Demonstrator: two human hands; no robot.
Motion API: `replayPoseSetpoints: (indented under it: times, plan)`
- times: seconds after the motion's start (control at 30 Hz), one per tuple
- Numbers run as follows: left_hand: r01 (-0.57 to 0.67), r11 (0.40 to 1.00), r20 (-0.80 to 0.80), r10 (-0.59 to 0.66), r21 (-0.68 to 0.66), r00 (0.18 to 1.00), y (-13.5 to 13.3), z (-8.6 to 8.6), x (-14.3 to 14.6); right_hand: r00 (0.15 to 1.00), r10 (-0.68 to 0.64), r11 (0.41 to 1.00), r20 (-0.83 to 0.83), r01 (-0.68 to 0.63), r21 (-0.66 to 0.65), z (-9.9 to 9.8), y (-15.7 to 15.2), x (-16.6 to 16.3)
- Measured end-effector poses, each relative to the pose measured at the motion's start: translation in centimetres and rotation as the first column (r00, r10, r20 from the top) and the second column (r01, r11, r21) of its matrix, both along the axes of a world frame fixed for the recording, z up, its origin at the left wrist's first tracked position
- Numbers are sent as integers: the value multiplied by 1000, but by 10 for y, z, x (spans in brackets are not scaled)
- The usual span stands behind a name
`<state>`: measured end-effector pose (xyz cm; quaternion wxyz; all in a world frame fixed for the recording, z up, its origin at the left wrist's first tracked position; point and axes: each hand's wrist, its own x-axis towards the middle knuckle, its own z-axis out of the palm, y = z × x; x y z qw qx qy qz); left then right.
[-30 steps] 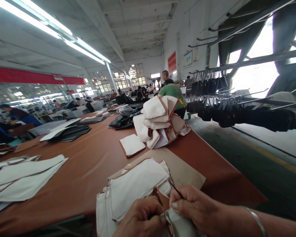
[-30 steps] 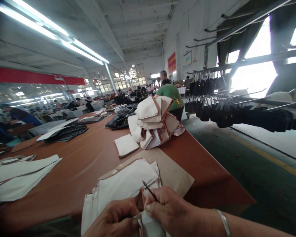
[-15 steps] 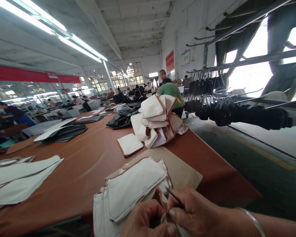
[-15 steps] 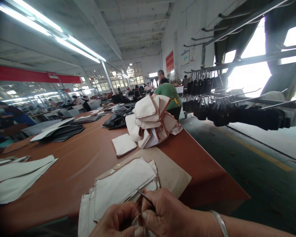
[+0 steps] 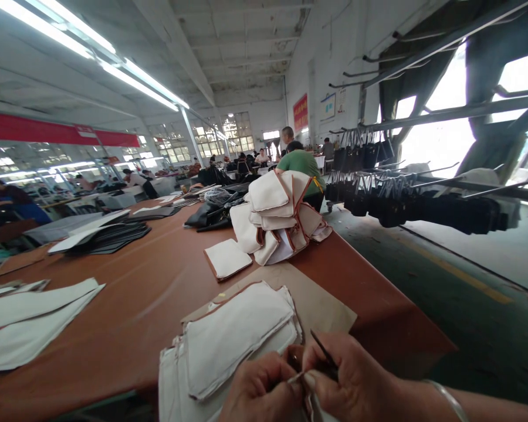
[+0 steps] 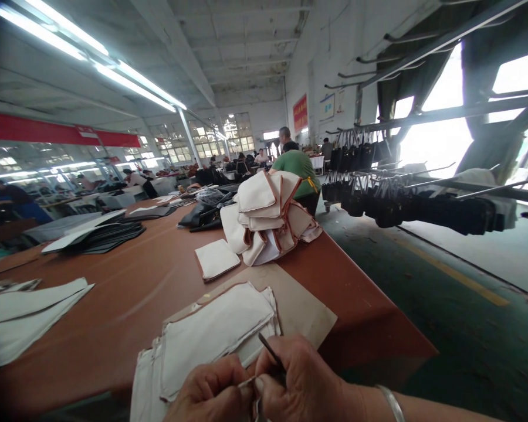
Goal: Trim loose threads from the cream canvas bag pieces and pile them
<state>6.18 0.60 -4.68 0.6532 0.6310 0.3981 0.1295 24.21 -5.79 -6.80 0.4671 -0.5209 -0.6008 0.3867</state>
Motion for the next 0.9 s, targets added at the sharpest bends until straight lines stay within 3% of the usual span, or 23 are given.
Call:
replayPoseSetpoints:
  times: [0.13,0.3,0.43,0.53,0.63,0.67,0.7,0.73,0.8,0.83,0.9]
  plan:
    - [56,994,-134,-43,90,990,1,-8,-2,989,15,973,150,-49,227,-9,-2,1]
    - [96,989,5,-96,-114,995,3,-11,-5,925,111,859,362,-272,433,3,-8,11]
    - [173,963,114,-152,-209,982,3,-9,-4,793,-6,769,610,-386,510,10,-13,20]
    - [205,969,43,-201,-140,979,1,-6,-4,672,-130,635,730,-509,581,13,-16,26]
    - [233,971,-36,-235,-44,971,-1,-1,-4,633,-201,551,747,-558,621,12,-19,27]
    - [251,968,-44,-251,-13,967,-1,1,-5,663,-178,558,727,-540,629,11,-19,27]
    - [266,964,-47,-265,22,963,-2,3,-5,717,-115,602,687,-500,622,10,-20,26]
    - [287,956,-41,-285,56,958,-2,5,-5,794,-12,682,608,-438,586,9,-20,26]
    - [310,943,-3,-312,124,950,-1,9,-5,940,193,879,282,-293,376,13,-19,27]
    - [321,934,19,-328,154,945,-1,10,-5,963,244,939,112,-263,223,18,-18,27]
    - [345,916,56,-363,203,930,1,13,-5,954,298,954,-29,-299,-13,33,-15,30]
